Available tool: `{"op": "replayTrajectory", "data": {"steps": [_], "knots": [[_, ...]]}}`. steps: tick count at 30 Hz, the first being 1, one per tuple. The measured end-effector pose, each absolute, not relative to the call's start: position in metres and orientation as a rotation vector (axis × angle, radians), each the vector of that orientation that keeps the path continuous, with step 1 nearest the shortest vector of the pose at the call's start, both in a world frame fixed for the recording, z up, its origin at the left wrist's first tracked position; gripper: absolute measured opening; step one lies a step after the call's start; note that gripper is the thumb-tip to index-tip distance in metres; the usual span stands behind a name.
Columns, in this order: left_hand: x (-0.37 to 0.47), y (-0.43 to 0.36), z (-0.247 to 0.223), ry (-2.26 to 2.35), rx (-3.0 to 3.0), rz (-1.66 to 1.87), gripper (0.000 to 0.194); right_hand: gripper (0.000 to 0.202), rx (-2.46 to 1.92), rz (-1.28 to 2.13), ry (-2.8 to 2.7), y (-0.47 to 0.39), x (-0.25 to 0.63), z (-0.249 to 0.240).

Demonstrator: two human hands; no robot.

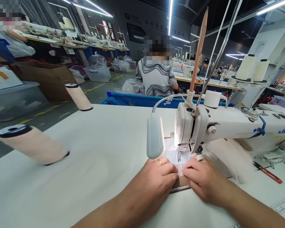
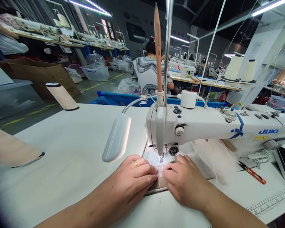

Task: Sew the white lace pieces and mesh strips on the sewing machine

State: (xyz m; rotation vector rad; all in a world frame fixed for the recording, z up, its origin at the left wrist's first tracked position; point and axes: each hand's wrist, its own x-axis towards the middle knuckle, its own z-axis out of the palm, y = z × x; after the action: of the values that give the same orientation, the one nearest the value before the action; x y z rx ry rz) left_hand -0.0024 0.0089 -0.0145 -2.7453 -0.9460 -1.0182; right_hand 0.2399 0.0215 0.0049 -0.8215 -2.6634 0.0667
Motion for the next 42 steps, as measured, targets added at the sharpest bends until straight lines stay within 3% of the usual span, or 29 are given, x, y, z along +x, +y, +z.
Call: {"op": "replayTrajectory", "data": {"steps": [8,17,23,28,36,42], "knots": [[-0.01,0.019,-0.01,-0.993,-2.774,-0.927,0.023,0.026,-0.953,0.067,-2.618,0.025,0.234,0.004],[-0.009,0.026,-0.006,-1.051,-2.766,-0.958,0.033,0.037,-1.127,0.067,-2.572,0.025,0.229,0.01],[-0.01,0.027,-0.012,-1.281,-2.7,-0.942,0.021,0.037,-1.069,0.121,-2.506,0.026,0.229,0.007],[-0.009,0.023,-0.013,-1.429,-2.626,-0.644,0.028,0.038,-1.055,0.154,-2.482,0.028,0.233,-0.004],[0.003,-0.003,0.019,-1.505,-2.516,-0.159,0.014,0.039,-0.873,0.157,-2.447,0.03,0.236,-0.012],[0.002,-0.017,0.018,-1.436,-2.788,-0.402,0.018,0.043,-0.576,0.211,-2.462,0.022,0.228,-0.004]]}}
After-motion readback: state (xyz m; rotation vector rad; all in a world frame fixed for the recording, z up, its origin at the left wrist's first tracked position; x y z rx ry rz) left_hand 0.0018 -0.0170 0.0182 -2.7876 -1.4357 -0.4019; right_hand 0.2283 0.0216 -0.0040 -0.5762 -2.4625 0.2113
